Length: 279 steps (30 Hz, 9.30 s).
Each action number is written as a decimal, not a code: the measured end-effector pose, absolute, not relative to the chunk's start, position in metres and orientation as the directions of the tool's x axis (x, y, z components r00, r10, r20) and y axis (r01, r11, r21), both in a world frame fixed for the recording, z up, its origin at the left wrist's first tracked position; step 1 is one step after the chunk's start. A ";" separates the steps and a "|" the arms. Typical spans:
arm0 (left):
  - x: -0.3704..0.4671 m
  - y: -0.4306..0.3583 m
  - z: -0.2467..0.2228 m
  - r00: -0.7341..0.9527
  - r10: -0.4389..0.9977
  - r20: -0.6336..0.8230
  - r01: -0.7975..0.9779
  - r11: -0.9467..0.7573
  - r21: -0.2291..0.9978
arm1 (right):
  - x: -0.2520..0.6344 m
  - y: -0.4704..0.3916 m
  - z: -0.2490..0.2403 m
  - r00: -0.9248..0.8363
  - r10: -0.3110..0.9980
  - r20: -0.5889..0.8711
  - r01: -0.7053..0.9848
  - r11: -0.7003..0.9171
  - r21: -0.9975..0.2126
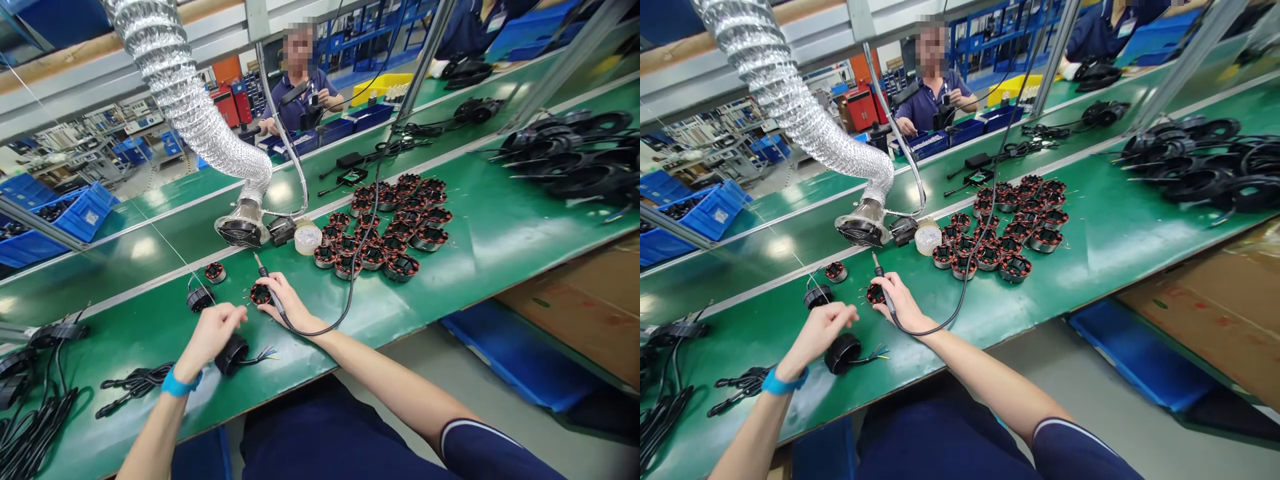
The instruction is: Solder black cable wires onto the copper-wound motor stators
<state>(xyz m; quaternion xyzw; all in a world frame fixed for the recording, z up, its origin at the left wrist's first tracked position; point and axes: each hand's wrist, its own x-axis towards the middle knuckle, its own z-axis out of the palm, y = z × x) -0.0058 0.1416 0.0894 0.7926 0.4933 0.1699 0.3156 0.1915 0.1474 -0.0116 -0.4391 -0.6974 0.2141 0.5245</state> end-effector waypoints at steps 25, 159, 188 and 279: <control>-0.022 0.173 0.077 0.579 0.806 -0.124 0.448 -0.187 0.874 | 0.160 0.141 0.031 -0.108 0.779 0.618 0.077 0.626 -0.776; -0.006 0.179 0.050 0.276 0.961 -0.016 0.448 -0.114 0.887 | 0.163 0.164 0.021 -0.103 0.771 0.628 0.206 0.635 -0.745; -0.017 0.201 0.045 0.280 0.950 -0.136 0.408 0.010 0.913 | 0.164 0.167 0.007 -0.104 0.775 0.623 0.208 0.630 -0.748; -0.014 0.183 0.054 0.369 0.928 -0.047 0.402 -0.113 0.909 | 0.155 0.162 0.011 -0.157 0.729 0.666 0.282 0.680 -0.677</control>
